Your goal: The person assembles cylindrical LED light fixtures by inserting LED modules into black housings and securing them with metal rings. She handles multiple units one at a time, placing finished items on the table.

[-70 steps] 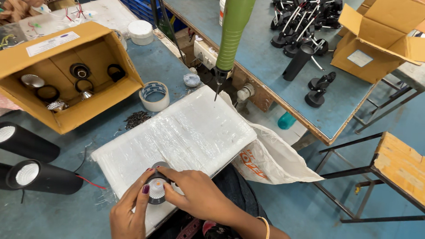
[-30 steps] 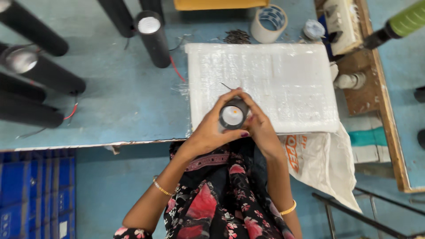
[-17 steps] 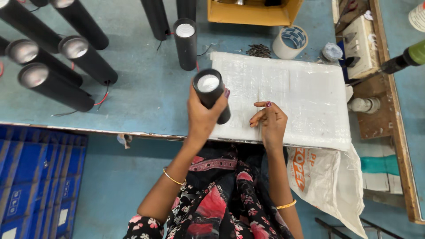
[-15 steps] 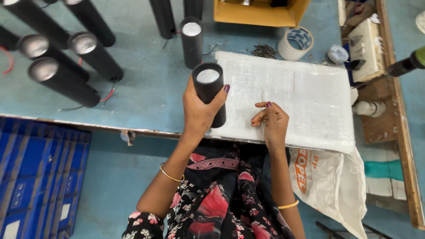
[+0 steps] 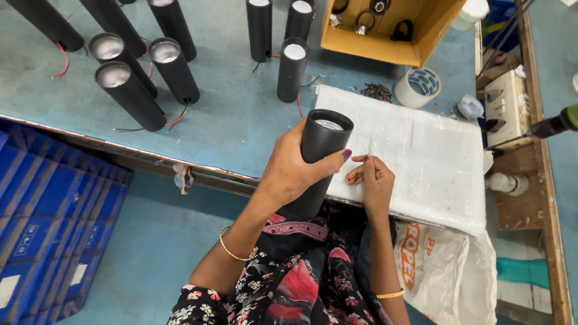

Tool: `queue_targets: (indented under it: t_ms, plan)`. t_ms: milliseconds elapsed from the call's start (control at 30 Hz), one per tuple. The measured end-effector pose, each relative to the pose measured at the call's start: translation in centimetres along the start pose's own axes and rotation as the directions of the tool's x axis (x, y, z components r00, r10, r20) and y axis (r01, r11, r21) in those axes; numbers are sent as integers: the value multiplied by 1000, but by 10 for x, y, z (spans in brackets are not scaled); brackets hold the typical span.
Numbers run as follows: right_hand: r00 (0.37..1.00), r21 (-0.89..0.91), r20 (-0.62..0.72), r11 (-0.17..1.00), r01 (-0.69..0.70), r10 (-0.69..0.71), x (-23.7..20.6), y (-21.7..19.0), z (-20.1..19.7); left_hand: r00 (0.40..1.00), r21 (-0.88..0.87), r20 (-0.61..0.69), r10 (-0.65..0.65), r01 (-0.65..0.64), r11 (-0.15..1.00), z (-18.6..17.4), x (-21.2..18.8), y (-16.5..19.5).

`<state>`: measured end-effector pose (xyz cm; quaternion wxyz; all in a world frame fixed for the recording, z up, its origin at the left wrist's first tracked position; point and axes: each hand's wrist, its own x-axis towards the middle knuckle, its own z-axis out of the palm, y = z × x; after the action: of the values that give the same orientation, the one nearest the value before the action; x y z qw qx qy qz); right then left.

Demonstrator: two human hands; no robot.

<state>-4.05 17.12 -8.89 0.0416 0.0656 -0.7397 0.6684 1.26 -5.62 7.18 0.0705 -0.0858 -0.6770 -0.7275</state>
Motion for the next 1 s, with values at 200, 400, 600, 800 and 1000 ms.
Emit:
queue_targets:
  t_ms: [200, 400, 600, 800, 1000]
  plan:
    - [1000, -38, 0, 999, 1, -1, 0, 6, -1, 960, -563, 264, -89, 229, 794, -19, -9, 18]
    - [998, -144, -46, 989, 29, -36, -3, 16, -3, 865, -664, 501, 27, 364, 653, -26, -15, 32]
    - [970, -263, -17, 937, 230, -242, -7, 7, -3, 663, -712, 701, 263, 667, 218, -15, -14, 27]
    - [983, 28, -27, 982, 184, -183, -14, 5, -7, 567, -662, 687, 455, 747, 69, -5, -10, 26]
    - [1000, -52, -7, 999, 4, -4, -6, 9, -3, 841, -812, 324, 433, 13, 583, -42, -28, 38]
